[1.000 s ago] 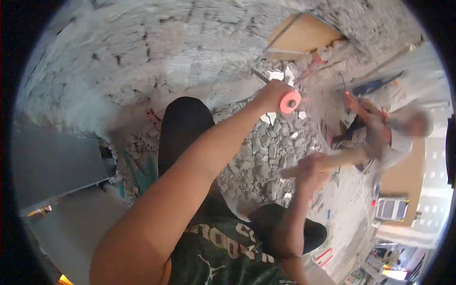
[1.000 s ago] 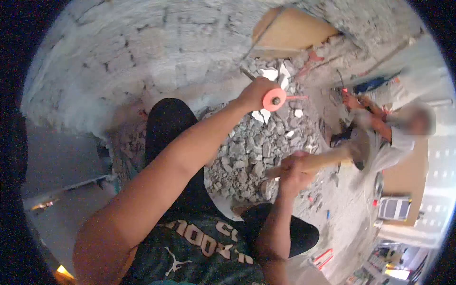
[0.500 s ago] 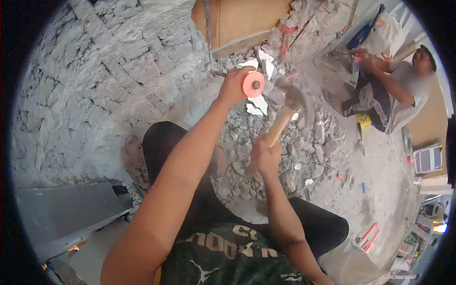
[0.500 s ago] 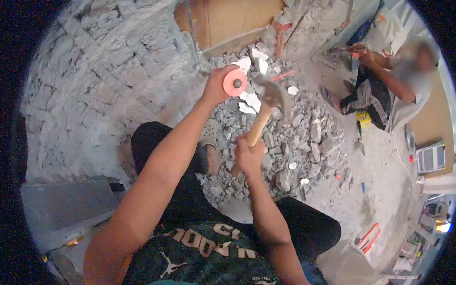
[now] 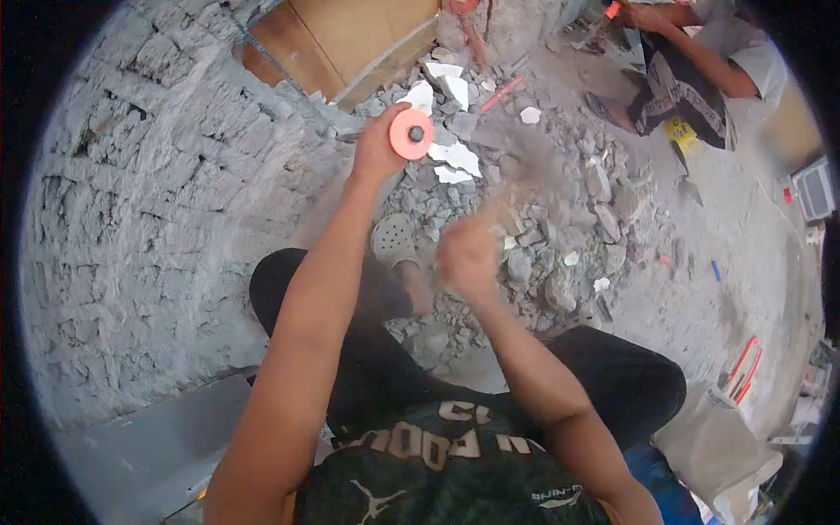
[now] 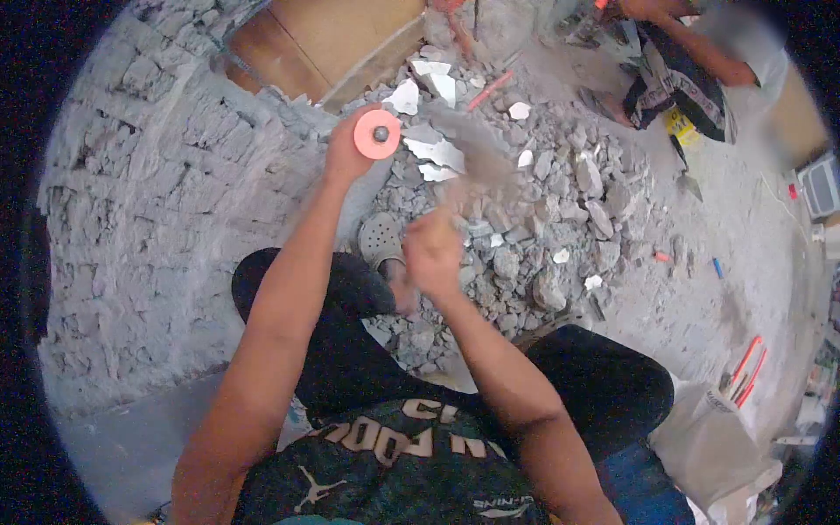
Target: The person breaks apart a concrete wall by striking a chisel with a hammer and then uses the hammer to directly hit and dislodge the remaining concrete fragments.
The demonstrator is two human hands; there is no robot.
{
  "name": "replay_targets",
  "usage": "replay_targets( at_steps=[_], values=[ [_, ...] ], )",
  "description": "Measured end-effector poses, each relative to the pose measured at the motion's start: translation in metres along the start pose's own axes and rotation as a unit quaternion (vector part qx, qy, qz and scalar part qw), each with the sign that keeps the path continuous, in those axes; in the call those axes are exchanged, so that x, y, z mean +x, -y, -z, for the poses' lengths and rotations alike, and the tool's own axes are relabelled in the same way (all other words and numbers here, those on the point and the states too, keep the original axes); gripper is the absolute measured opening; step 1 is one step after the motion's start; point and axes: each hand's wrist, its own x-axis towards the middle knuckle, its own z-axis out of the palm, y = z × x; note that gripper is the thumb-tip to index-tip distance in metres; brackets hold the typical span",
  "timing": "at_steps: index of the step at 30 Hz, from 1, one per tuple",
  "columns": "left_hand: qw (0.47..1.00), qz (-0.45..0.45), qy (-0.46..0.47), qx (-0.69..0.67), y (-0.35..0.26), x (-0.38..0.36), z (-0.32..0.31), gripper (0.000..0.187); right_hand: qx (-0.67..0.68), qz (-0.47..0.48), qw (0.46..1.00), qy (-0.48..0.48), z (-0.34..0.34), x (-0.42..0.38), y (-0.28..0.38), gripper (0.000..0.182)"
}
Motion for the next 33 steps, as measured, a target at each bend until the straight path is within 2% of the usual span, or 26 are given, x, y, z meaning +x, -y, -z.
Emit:
replay_targets(
  at_steps=[2,3,5,7,8,9,11,12,13,16,17,18,19,20,21,24,27,28,29,31,32,33],
  values=[
    [0.999,-0.015,0.026,-0.040,0.003,0.000,0.006,0.063,-0.083,-0.199,0.971,0.108,-0.012,-0.003,-0.010,0.012],
    [0.997,-0.018,0.018,-0.067,0.003,0.000,0.006,0.059,-0.079,-0.197,0.971,0.110,-0.011,0.001,-0.009,0.012],
    [0.997,-0.030,0.010,-0.065,0.003,-0.002,0.006,0.057,-0.059,-0.178,0.982,0.020,0.004,0.007,-0.007,0.012],
    [0.997,-0.046,-0.004,-0.066,0.001,0.005,0.002,0.055,-0.018,-0.181,0.983,-0.021,0.026,0.026,0.058,0.014],
    [0.998,-0.048,0.016,-0.026,0.001,0.002,-0.001,0.054,0.020,-0.123,0.989,-0.082,0.037,0.033,0.073,0.016],
    [0.998,-0.048,0.036,0.013,0.001,0.000,-0.005,0.052,-0.054,0.155,0.983,-0.086,0.059,0.042,0.081,0.013],
    [0.998,-0.034,0.045,0.019,0.002,-0.001,-0.013,0.052,0.180,0.153,0.956,-0.171,0.076,0.050,0.141,0.009],
    [0.998,-0.021,0.053,0.026,0.004,-0.002,-0.018,0.053,0.297,0.177,0.928,-0.139,0.093,0.054,0.157,0.007],
    [0.997,-0.011,0.060,0.042,0.003,0.002,-0.021,0.055,0.449,0.235,0.862,-0.021,0.107,0.053,0.168,0.007],
    [0.997,-0.011,0.039,0.060,0.002,0.010,-0.022,0.057,0.460,0.251,0.850,-0.048,0.094,0.054,0.144,0.006],
    [0.999,-0.019,0.031,0.024,0.017,0.013,-0.027,0.061,0.382,0.166,0.902,-0.111,0.062,0.044,0.123,0.007],
    [0.999,-0.020,0.035,0.024,0.018,0.013,-0.025,0.061,0.025,0.159,0.969,-0.189,0.034,0.031,0.029,0.013],
    [0.999,-0.022,0.038,0.023,0.018,0.013,-0.024,0.062,0.053,0.057,0.993,-0.087,0.007,0.011,0.005,0.016],
    [0.999,-0.024,0.040,0.023,0.017,0.014,-0.023,0.062,-0.077,-0.233,0.962,0.119,-0.001,0.016,0.020,0.014],
    [0.996,-0.021,0.060,0.055,0.011,0.008,-0.017,0.061,0.099,-0.256,0.960,0.058,-0.017,0.000,-0.021,0.013],
    [0.998,-0.017,0.050,0.026,0.012,0.010,-0.016,0.057,0.051,-0.284,0.957,0.022,0.001,-0.001,-0.025,0.013],
    [0.997,-0.034,0.065,0.035,0.018,0.011,-0.018,0.052,0.093,-0.183,0.975,-0.083,0.035,0.032,0.035,0.015],
    [0.996,-0.050,0.068,0.030,0.019,0.010,-0.019,0.051,0.110,-0.097,0.983,-0.113,0.051,0.042,0.057,0.016],
    [0.996,-0.051,0.069,0.029,0.018,0.012,-0.020,0.051,0.207,0.006,0.961,-0.185,0.063,0.054,0.069,0.014],
    [0.996,-0.050,0.072,0.032,0.018,0.010,-0.020,0.049,0.366,0.125,0.912,-0.139,0.094,0.064,0.123,0.007],
    [0.996,-0.048,0.074,0.031,0.018,0.009,-0.020,0.049,0.473,0.166,0.860,-0.096,0.102,0.061,0.142,0.005],
    [0.996,-0.051,0.064,0.037,0.017,0.009,-0.020,0.049,0.470,0.220,0.855,-0.027,0.108,0.062,0.138,0.006]
  ],
)
